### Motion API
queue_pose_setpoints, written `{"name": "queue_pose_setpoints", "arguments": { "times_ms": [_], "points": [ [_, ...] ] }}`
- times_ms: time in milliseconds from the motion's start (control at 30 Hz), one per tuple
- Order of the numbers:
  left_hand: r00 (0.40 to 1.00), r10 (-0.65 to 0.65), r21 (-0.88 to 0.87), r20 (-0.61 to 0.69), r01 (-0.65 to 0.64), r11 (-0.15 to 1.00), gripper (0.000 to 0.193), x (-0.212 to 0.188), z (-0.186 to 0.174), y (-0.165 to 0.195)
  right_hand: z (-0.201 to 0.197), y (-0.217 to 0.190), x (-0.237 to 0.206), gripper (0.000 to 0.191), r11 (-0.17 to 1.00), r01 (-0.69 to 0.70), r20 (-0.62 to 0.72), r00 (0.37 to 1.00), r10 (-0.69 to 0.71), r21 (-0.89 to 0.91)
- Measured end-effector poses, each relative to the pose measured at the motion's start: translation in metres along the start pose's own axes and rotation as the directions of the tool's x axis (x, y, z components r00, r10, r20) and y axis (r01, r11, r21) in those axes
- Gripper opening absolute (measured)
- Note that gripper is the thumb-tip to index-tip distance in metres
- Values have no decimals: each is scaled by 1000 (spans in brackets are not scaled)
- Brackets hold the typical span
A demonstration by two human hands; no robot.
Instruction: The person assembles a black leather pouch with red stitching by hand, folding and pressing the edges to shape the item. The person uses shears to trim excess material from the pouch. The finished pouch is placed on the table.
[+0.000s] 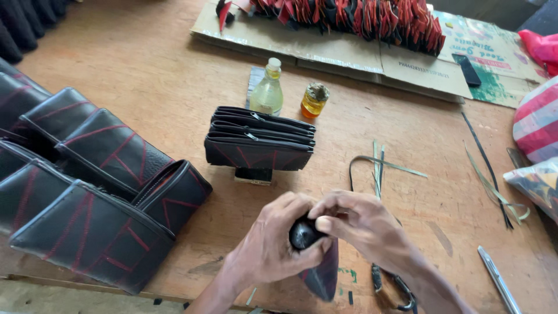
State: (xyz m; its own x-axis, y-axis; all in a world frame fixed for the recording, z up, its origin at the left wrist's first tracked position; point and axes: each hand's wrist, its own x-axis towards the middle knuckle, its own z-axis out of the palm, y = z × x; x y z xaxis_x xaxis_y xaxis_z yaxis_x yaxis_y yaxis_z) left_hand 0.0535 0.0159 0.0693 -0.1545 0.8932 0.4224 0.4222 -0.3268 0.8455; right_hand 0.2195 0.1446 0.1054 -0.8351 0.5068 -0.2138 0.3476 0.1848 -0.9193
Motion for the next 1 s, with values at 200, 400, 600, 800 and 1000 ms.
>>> {"name": "queue_pose_setpoints", "arguments": {
  "times_ms": [200, 400, 600, 800, 1000],
  "points": [
    [994, -69, -113, -82, 59, 992, 45, -19, -11, -13, 12, 12, -24, 94, 826, 425, 107, 903, -417, -370],
    [985, -120, -234, -124, 88, 968, 48, -23, -3, -26, 40, 34, -31, 97, 841, 202, -9, 971, -238, -501],
    [917, -399, -314, -21, 373, 873, 42, -22, -2, -29, 37, 50, -25, 86, 872, 160, 0, 984, -180, -464],
    [864, -483, -377, -139, 405, 833, 35, -22, 1, -44, 24, 63, -18, 66, 998, 62, 4, 998, -62, 7],
    [755, -626, -389, -194, 526, 756, 39, -30, 10, -61, 9, 67, -29, 71, 899, -68, 90, 995, 32, 433]
  ]
}}
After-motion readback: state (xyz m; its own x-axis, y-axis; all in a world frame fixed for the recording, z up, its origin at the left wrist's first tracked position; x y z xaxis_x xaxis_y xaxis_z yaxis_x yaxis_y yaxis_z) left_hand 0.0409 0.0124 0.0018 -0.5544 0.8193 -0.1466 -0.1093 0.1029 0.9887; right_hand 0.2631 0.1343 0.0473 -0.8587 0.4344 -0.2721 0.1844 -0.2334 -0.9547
